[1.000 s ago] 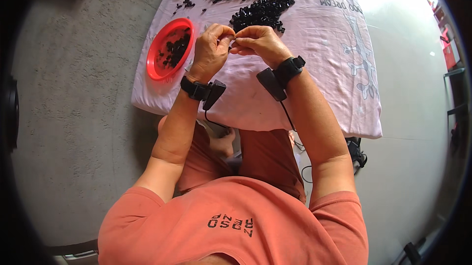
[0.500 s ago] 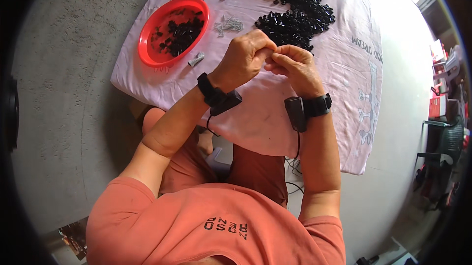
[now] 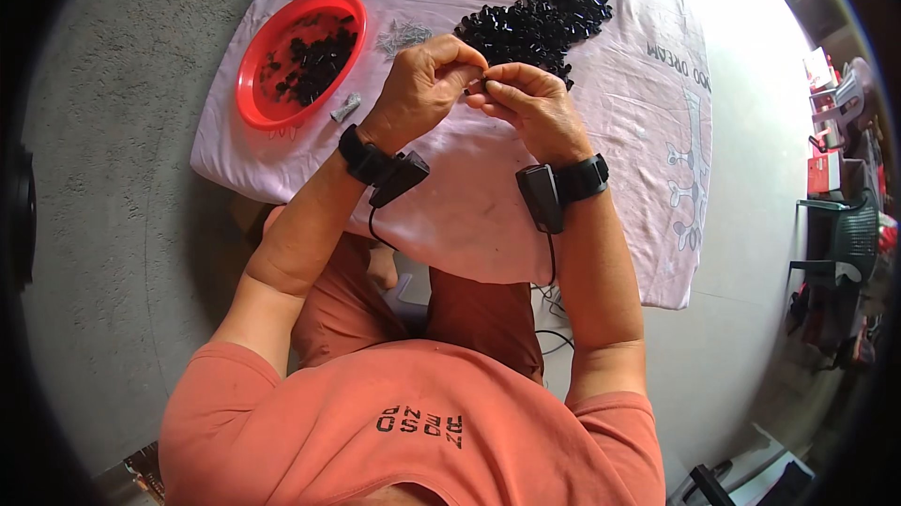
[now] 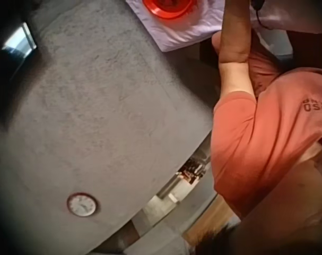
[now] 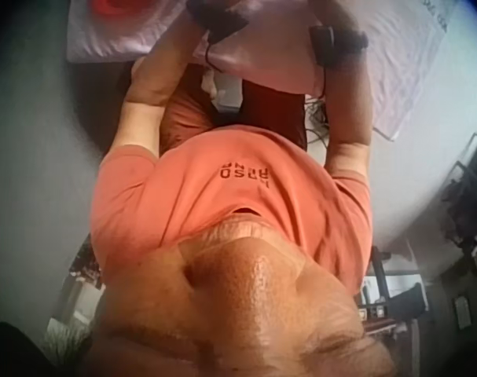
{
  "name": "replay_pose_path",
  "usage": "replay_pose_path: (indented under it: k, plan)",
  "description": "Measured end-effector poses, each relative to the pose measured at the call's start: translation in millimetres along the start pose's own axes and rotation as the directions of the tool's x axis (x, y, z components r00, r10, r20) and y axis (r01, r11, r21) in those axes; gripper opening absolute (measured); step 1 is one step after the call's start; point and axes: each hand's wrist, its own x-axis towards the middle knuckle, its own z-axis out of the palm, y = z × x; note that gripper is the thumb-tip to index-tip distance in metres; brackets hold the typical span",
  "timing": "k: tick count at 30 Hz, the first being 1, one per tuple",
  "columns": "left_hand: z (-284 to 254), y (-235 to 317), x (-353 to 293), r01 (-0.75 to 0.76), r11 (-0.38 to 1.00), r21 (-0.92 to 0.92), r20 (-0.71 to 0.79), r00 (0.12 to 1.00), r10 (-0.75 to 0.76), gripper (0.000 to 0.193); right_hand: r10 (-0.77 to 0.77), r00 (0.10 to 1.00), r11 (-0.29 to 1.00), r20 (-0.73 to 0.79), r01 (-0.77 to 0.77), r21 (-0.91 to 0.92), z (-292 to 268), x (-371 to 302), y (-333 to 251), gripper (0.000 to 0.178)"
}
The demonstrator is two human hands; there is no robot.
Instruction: The person is manually inspecting and sorting small black plastic components from a pile and placing them into a red bowl.
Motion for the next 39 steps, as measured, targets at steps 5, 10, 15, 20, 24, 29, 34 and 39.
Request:
replay_pose_path:
  k: [5, 10, 15, 20, 24, 29, 34, 39]
  plan:
    - [-1, -7, -4, -0.112, 0.991, 0.068, -0.020, 0.993, 0.114, 0.005, 0.005, 1.000, 1.000, -0.022, -0.005, 0.016, 4, 1, 1, 0.015]
    - [-6, -7, -3, -0.167, 0.979, 0.114, 0.013, 0.986, 0.166, 0.006, 0.018, 0.998, 0.999, -0.052, -0.020, -0.030, 7, 1, 3, 0.018]
    - [-9, -9, -10, -0.117, 0.988, 0.104, -0.013, 0.993, 0.119, 0.006, 0.023, 0.997, 0.998, -0.069, -0.027, -0.049, 15, -2, 0, 0.018]
    - [-8, -8, -15, -0.059, 0.998, 0.011, -0.084, 0.995, 0.060, 0.006, 0.000, 0.998, 0.993, -0.061, -0.007, -0.114, 20, 0, 2, 0.019]
    - [-15, -14, -21, 0.094, 0.989, -0.110, -0.097, 0.990, -0.105, 0.005, 0.015, 0.999, 0.999, -0.042, -0.017, -0.043, 29, 1, -2, 0.019]
    - [-18, -26, -22, 0.128, 0.984, -0.125, -0.111, 0.984, -0.142, 0.007, 0.069, 0.997, 0.990, 0.020, -0.071, 0.119, 28, 8, 9, 0.021]
    - [-18, -33, -22, 0.163, 0.949, -0.272, -0.132, 0.970, -0.204, 0.009, 0.046, 0.999, 0.980, -0.029, -0.039, 0.196, 29, 14, 18, 0.018]
    - [-18, -31, -21, 0.189, 0.942, -0.277, -0.098, 0.970, -0.223, 0.008, 0.049, 0.999, 0.997, -0.004, -0.049, 0.065, 32, 18, 19, 0.017]
